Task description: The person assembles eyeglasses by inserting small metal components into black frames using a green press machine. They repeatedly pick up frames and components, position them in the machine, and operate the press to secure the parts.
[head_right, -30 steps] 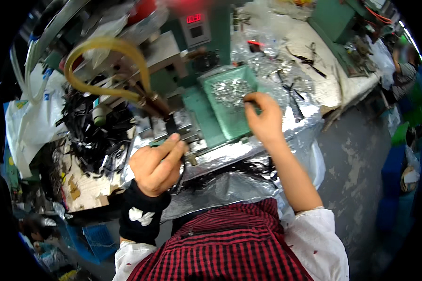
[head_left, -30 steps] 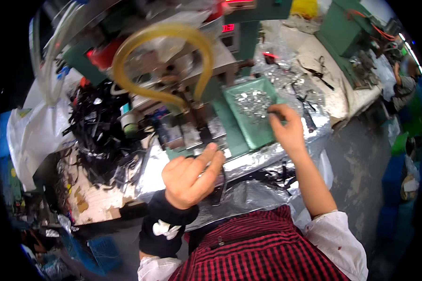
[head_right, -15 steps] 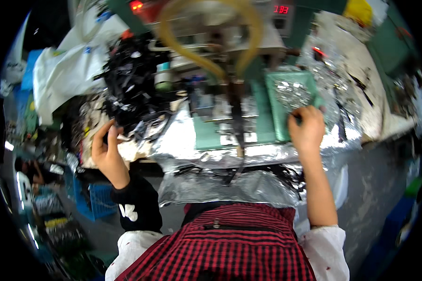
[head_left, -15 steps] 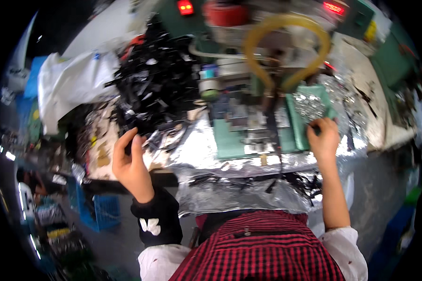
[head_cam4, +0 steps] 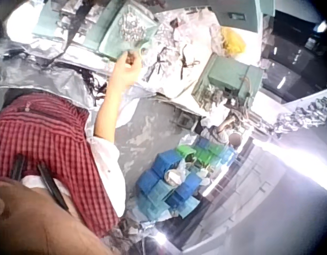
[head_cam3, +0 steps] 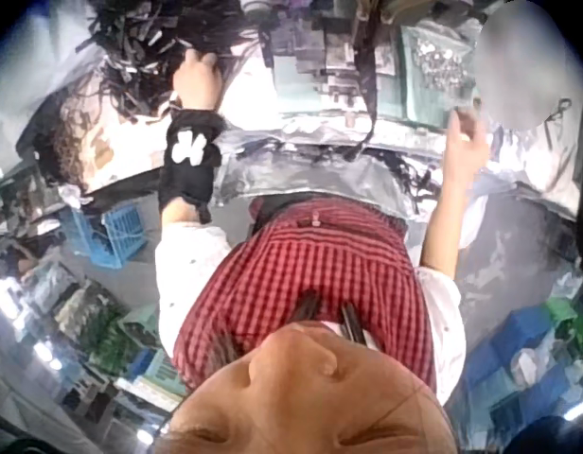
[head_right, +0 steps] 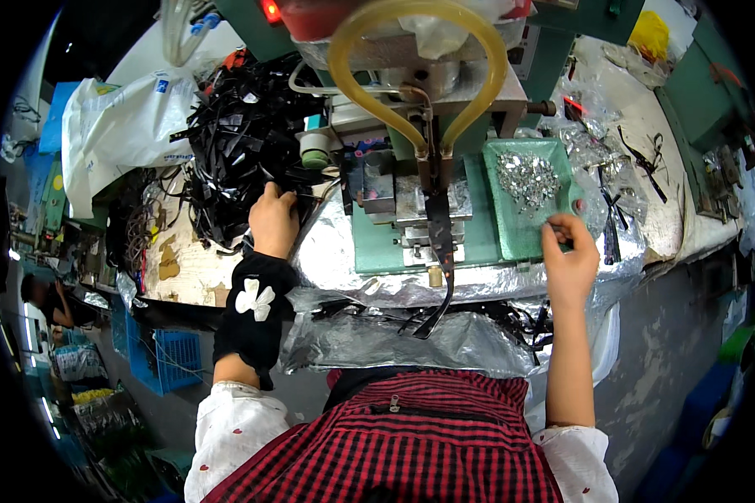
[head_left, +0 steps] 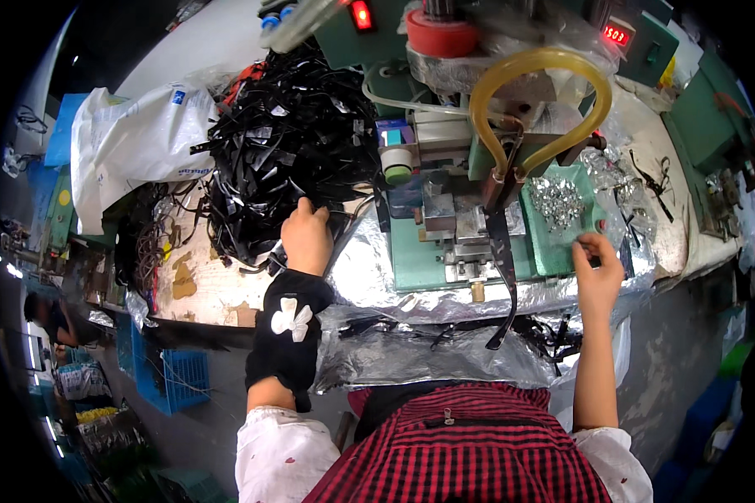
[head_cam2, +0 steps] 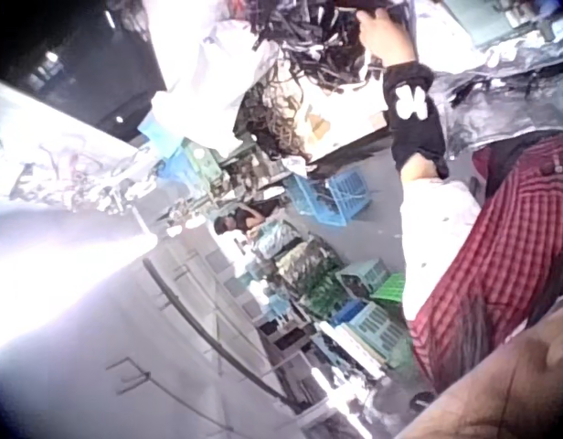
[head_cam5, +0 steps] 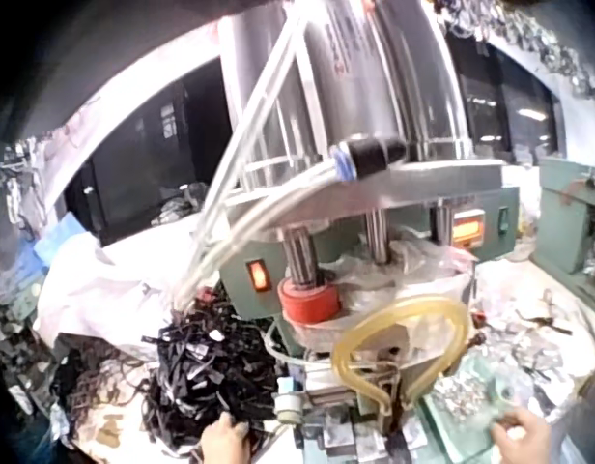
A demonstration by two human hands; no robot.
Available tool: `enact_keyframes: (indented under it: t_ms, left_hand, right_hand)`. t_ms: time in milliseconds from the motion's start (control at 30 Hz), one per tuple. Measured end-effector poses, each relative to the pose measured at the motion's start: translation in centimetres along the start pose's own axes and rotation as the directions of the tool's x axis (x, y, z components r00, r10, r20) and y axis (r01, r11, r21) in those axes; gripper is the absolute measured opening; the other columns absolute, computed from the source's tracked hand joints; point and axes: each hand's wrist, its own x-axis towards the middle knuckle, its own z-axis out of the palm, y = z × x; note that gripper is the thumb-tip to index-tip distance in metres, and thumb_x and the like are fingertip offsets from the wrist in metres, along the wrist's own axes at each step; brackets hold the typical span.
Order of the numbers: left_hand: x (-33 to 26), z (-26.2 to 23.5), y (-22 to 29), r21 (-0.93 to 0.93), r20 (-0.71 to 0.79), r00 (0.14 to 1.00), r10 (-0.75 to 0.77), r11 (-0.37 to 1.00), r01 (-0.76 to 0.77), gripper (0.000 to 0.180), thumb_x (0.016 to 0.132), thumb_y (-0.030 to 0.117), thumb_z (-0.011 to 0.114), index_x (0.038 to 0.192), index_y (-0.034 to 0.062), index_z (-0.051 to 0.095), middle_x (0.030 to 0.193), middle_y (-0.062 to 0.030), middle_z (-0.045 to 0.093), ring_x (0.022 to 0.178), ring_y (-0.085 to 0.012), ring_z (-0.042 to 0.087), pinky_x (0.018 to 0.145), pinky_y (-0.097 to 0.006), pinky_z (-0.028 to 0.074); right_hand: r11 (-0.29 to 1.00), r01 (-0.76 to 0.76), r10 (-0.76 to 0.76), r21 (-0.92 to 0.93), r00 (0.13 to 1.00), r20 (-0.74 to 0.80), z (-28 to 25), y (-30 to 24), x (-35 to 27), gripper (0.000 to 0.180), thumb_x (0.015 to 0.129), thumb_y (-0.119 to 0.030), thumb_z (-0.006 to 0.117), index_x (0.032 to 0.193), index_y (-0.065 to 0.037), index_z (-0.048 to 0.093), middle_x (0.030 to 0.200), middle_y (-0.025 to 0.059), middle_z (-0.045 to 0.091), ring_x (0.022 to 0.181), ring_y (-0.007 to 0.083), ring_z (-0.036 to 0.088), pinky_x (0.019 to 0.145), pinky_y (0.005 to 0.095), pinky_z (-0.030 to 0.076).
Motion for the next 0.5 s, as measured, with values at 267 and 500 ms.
enact_keyframes:
  t_ms: [267,500]
  left_hand:
    - [1.0,0.9,-1.4,0.181,-0.02,0.977,0.212,0.962,-0.205,0.002,0.075,0.014,0.065,0.075,0.0123,0.066,0.089,-0.0079,0.056,0.07,-0.0263,0.062,0.06,-0.041,0.047]
    - [1.9,-6.3,4.2,-0.88,0.063,0.871,-0.487,0.385,0.279,0.008,0.097,0.008,0.065,0.099,0.0001,0.067,0.103,-0.0086,0.071,0.076,-0.0161,0.067,0.067,-0.026,0.052]
  right_hand:
    - [0.952,0.174,-0.214,0.251,0.966,0.143,0.3,-7.0,-0.2,0.012,0.087,-0.002,0.07,0.098,0.0,0.073,0.095,0.0076,0.073,0.088,0.0164,0.067,0.083,0.0297,0.051]
    - [0.878,0.232,-0.265,0.418,0.964,0.022,6.1,-12.1,0.9,0.028,0.083,-0.002,0.072,0.111,0.0,0.068,0.098,0.0109,0.072,0.094,0.0206,0.067,0.086,0.0332,0.051]
